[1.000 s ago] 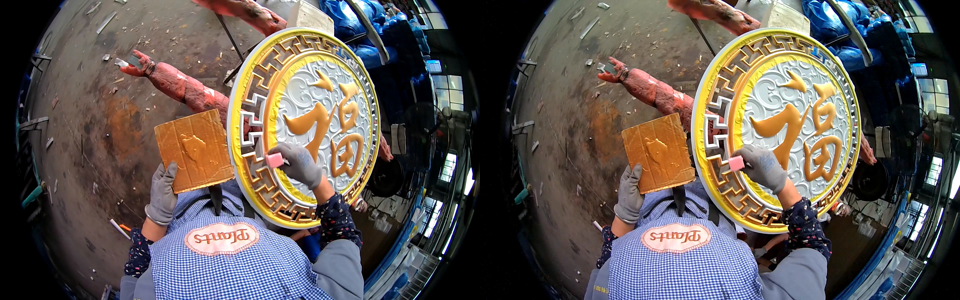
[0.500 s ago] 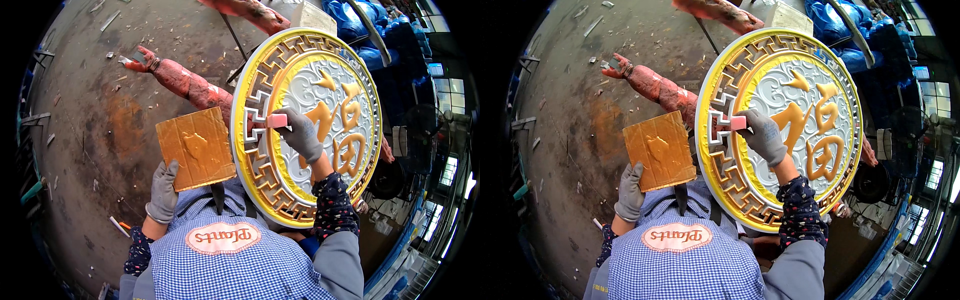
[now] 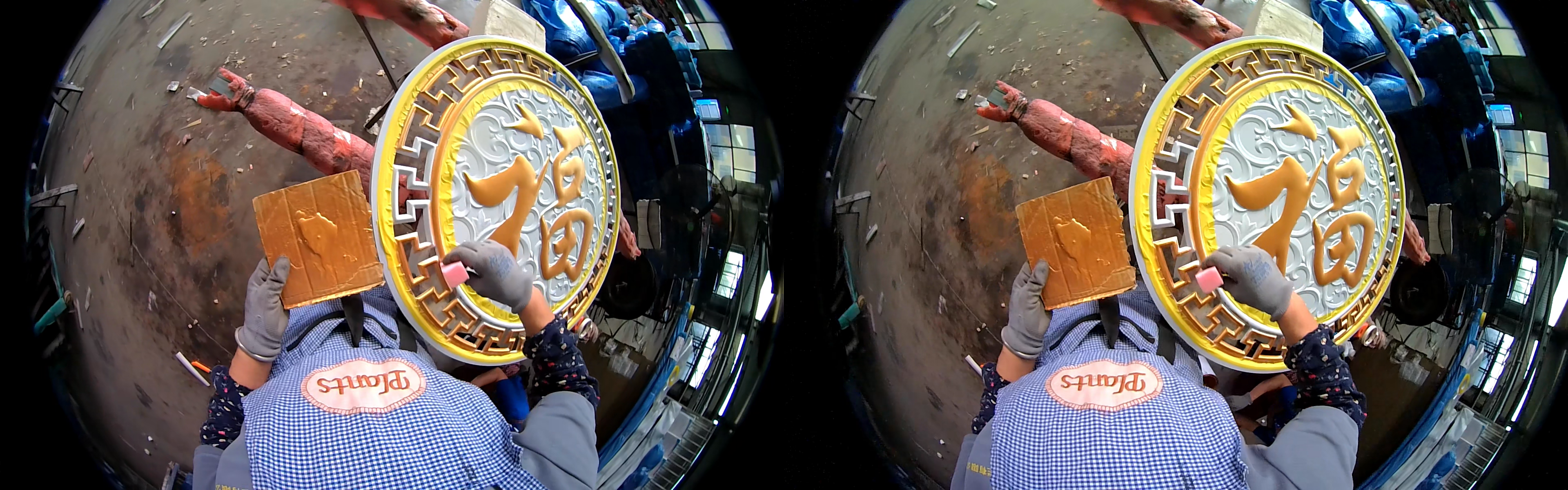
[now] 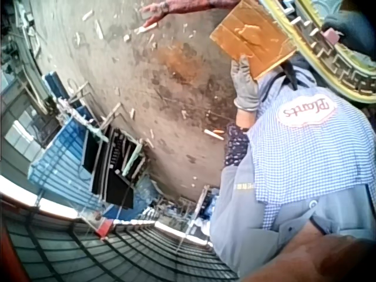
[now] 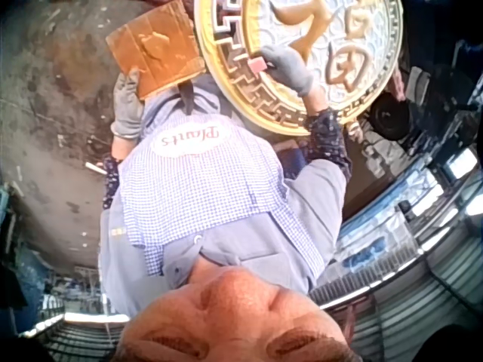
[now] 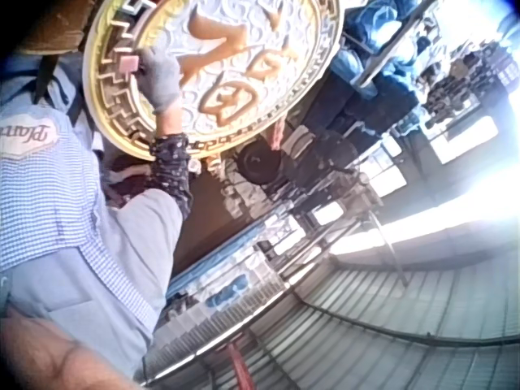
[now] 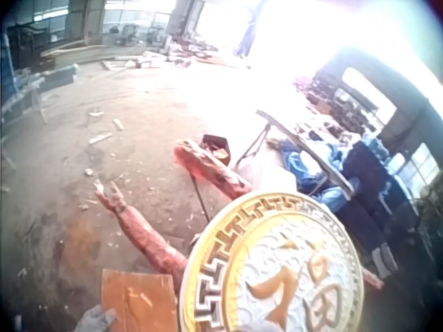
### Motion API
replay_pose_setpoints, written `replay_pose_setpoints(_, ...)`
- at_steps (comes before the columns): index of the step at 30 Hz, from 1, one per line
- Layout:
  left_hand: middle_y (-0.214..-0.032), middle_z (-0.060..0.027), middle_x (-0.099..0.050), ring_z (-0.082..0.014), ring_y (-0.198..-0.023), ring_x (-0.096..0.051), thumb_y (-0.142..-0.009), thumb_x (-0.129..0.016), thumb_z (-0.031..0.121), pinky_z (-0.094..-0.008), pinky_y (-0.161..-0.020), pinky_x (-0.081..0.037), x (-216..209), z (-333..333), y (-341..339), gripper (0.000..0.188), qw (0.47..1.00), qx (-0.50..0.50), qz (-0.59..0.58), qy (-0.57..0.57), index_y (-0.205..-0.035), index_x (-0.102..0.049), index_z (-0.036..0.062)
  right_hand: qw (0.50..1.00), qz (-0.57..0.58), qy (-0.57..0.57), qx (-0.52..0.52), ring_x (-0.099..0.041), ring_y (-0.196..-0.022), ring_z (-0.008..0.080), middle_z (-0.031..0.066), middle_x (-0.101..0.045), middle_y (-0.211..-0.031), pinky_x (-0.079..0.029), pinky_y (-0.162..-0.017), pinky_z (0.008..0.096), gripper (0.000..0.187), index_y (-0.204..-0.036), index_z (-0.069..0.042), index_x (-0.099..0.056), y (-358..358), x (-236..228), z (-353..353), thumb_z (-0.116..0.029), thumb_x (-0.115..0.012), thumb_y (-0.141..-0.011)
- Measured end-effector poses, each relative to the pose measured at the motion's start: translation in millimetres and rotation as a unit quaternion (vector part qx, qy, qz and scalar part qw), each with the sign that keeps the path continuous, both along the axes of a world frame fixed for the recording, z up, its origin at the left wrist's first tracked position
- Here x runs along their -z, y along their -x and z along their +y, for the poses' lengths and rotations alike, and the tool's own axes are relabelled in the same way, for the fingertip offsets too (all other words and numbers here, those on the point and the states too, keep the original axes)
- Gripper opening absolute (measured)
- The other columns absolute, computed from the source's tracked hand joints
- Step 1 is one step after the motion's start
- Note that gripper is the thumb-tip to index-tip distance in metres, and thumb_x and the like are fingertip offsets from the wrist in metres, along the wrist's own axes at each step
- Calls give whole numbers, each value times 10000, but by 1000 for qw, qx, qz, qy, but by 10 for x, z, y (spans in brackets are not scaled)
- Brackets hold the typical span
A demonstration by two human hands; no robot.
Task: The person applies gold paint to a large circular decorative plaque using a pink sponge, repeatedly dipping the sponge into a paint can and rubbing the paint onto the raised patterns. The person works methodically around the plaque's border and central character.
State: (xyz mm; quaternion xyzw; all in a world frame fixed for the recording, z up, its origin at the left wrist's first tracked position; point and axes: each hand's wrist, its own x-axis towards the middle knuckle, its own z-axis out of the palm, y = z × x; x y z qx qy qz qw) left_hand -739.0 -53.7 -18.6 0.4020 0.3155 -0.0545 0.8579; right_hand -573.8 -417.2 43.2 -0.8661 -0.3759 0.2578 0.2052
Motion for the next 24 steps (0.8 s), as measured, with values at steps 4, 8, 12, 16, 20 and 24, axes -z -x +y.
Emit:
replay_pose_setpoints(4,-1260,-62,-701,-133,-1102,-691,-1093,-617,285,-295,-950,-569,0,-23,-2,386,1000,2,-1,5,-1346,-606,-5,997,43,40,-44,-697,-895,312,73,-698,-932,-525,-784,423,239,-1066,-147,-710,137,-82,-220,-120,-749,-832)
replay_pose_setpoints(8,-1274,-62,-696,-144,-1117,-693,-1096,-607,297,-306,-949,-577,65,-13,53,399,1000,4,-1,-2,-1363,-599,1,999,27,31,-16,-697,-897,316,69,-690,-930,-526,-774,429,242,-1062,-145,-697,75,-248,-134,-133,-747,-825)
replay_pose_setpoints(12,-1298,-63,-687,-166,-1145,-697,-1100,-593,312,-330,-951,-593,57,14,51,412,1000,14,-10,-13,-1385,-589,15,998,-30,-51,39,-699,-913,330,83,-709,-972,-541,-782,430,308,-1101,-143,-697,-199,-89,133,-73,-755,-806)
replay_pose_setpoints(16,-1308,-64,-685,-170,-1153,-694,-1098,-598,310,-338,-962,-591,24,42,61,422,999,25,-8,-25,-1398,-585,14,996,-18,-67,50,-706,-919,327,81,-715,-981,-556,-784,415,275,-1079,-134,-705,-277,16,199,-48,-744,-821)
replay_pose_setpoints(20,-1317,-66,-683,-177,-1165,-691,-1097,-599,302,-341,-971,-589,85,19,99,421,1000,14,-2,-8,-1405,-583,15,998,-3,-55,31,-705,-923,321,78,-708,-981,-551,-786,415,266,-1068,-136,-707,-163,86,80,-58,-748,-817)
replay_pose_setpoints(24,-1326,-69,-681,-181,-1171,-690,-1095,-603,294,-345,-978,-588,92,-15,88,422,1000,12,-2,6,-1410,-581,16,1000,17,2,5,-697,-928,316,71,-698,-982,-538,-803,425,247,-1052,-141,-710,36,12,-78,-87,-753,-814)
